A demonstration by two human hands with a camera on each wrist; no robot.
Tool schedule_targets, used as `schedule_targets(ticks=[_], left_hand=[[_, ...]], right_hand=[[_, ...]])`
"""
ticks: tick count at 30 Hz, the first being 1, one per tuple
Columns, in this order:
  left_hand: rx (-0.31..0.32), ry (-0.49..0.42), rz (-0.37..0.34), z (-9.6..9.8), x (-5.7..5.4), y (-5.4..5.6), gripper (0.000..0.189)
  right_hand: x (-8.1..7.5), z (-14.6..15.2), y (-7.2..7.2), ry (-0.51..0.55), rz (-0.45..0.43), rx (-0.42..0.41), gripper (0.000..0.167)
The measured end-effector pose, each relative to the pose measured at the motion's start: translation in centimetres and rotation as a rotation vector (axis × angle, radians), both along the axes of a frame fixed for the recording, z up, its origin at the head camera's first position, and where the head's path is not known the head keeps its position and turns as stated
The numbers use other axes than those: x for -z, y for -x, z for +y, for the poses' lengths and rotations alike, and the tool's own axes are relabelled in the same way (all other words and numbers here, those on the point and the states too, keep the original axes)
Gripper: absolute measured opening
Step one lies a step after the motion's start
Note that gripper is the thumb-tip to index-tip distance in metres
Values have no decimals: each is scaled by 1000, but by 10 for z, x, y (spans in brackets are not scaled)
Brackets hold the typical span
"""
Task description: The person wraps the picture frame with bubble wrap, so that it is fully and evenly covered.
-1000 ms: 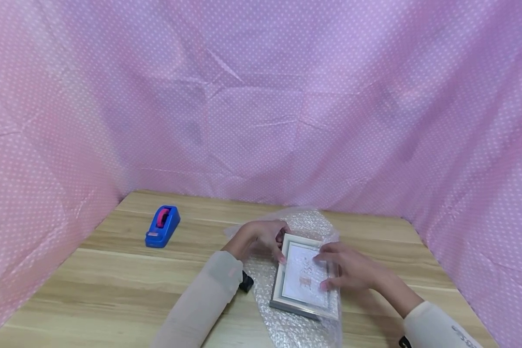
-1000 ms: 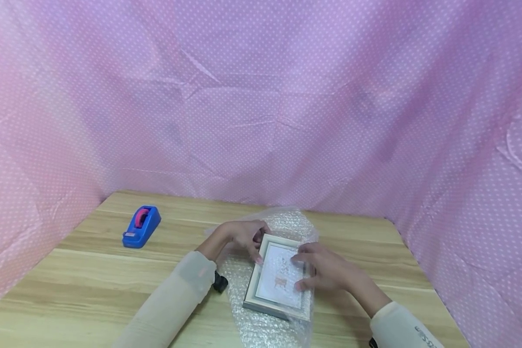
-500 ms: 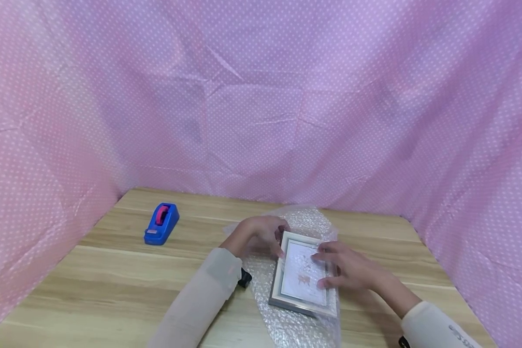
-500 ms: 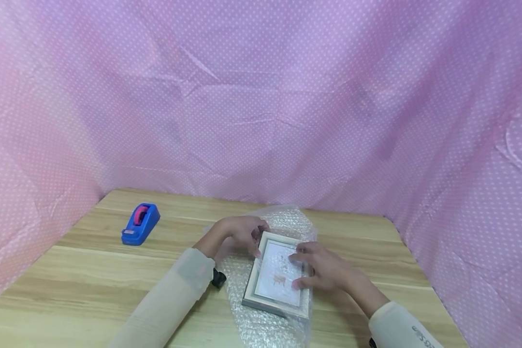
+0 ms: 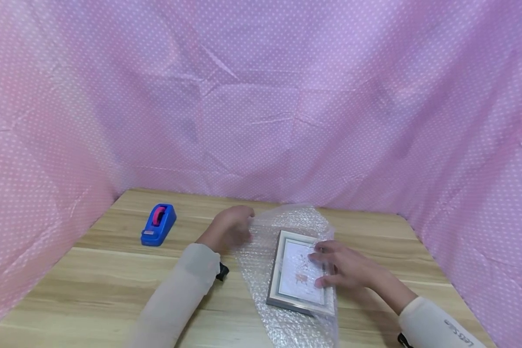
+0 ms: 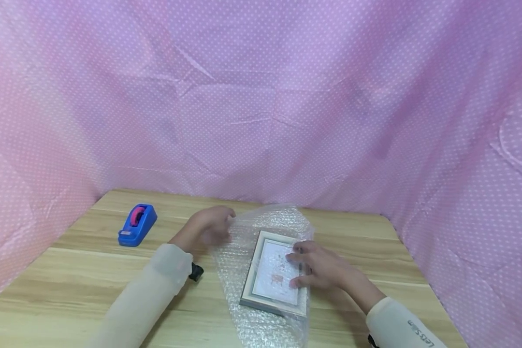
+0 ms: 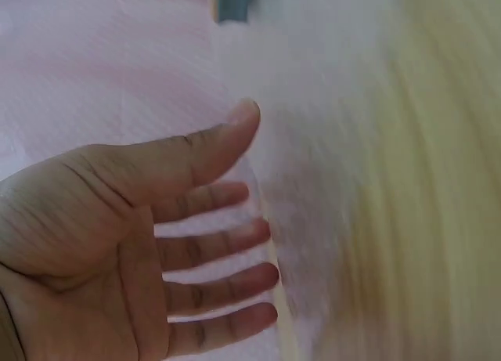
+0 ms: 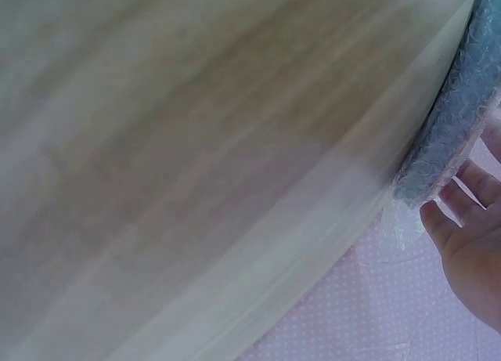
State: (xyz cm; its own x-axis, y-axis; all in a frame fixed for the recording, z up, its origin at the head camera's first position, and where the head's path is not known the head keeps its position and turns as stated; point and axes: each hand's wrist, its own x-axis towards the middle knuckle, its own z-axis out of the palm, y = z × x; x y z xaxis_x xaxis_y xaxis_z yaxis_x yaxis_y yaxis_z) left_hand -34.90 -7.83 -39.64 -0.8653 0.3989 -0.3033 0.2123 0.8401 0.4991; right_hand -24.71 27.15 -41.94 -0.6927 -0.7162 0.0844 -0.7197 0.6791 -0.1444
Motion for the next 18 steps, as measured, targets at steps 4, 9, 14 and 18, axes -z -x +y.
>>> schedule_targets(ticks=[4,9,14,18], left_hand=[[10,190,87,-21,2,3,44],[-91,-49,-61,-48,5,12,44],[-81,-514,-304,-62,4,10,57],[21,-788,-491,-52,3,-1,71]], right_hand=[[1,0,1,7,11,-11,70],[3,-1,1,5,7,-11,70],[4,-1,2,2,-16,4,72],[4,1,2,10,-36,23,74]])
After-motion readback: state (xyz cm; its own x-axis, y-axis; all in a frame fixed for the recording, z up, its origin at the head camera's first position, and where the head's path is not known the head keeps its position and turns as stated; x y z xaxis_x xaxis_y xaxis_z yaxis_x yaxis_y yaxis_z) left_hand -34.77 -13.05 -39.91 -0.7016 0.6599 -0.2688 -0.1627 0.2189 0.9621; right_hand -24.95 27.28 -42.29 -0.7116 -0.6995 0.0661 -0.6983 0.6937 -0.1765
